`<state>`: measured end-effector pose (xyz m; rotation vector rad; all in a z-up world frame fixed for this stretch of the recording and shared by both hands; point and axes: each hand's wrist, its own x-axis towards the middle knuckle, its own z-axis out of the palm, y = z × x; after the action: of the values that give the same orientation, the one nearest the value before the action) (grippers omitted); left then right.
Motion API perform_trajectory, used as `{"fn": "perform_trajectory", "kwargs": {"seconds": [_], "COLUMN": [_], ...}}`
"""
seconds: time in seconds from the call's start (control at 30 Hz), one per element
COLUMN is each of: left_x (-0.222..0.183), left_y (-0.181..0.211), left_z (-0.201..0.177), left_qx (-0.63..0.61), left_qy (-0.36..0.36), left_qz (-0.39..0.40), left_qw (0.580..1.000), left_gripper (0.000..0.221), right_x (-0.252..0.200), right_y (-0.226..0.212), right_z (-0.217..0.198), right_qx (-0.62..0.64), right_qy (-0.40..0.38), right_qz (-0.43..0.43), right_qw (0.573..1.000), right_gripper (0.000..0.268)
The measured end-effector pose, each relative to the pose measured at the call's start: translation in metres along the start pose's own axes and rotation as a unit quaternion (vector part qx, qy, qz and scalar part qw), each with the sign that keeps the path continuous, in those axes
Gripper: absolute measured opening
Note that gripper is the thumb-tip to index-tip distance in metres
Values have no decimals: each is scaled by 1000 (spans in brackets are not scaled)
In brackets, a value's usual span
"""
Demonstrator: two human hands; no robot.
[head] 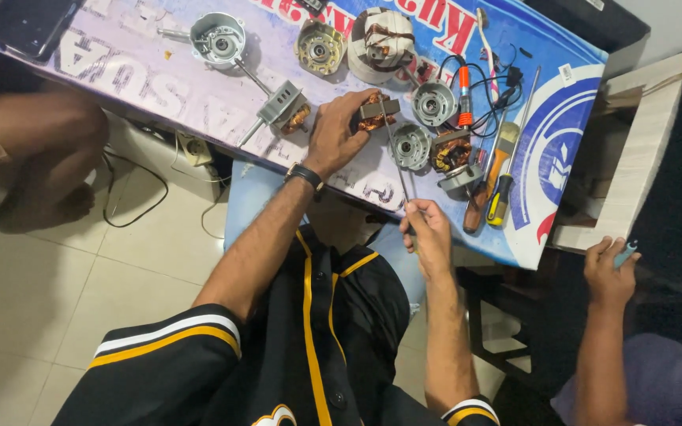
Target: Cleaning and adjusting the internal components of an electric motor stator using a screwdriver.
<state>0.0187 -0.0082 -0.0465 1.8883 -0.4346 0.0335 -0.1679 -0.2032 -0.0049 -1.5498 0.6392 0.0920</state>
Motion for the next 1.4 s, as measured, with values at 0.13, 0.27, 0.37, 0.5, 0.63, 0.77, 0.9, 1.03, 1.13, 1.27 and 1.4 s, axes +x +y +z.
{"fn": "perform_trajectory", "kwargs": {"seconds": [0.13, 0.27, 0.37, 0.5, 0.63, 0.77, 0.9, 1.03, 1.13, 1.27, 1.4], "left_x": [0, -3, -3, -5, -5, -4, -2, -3, -3, -4, -7], "left_y": [7, 16, 11, 11, 15, 18, 14, 28, 36, 36, 46], "left_z": [-5, -12, -14, -16, -19, -18, -20, -30, -32, -31, -36], "left_qx": [4, -30, -27, -15, -65, -117, -143, -43, -116, -99, -83], "left_qy": [-11, -9, -13, -21, -20, -22, -40, -54, -43, -29, -24], "left_qz": [10, 1, 10, 36, 1, 22, 70, 95, 68, 71, 69], "left_qw": [1000, 1000, 999, 999, 998, 993, 986, 993, 990, 992, 994], "left_gripper": [74, 72, 72, 74, 78, 72, 71, 76, 77, 70, 65], "right_x": [7, 12, 14, 15, -8, -60, -94, -106, -116, -117, -120], "right_y": [-21, -36, -39, -12, 27, 23, 6, -19, -47, -65, -92], "right_z": [-19, -29, -31, -33, -19, 2, -7, -42, -61, -71, -56], "right_qx": [-40, -68, -83, -63, -21, 63, 98, 44, -25, -75, -134], "right_qy": [-16, -29, -35, -39, -34, -33, -10, 25, 54, 112, 126], "right_qz": [-12, -31, -35, -43, -30, -46, -112, -151, -182, -248, -307], "right_qw": [999, 997, 995, 996, 999, 996, 989, 987, 981, 959, 934], "right_gripper": [22, 29, 30, 33, 31, 39, 47, 44, 37, 33, 25]}}
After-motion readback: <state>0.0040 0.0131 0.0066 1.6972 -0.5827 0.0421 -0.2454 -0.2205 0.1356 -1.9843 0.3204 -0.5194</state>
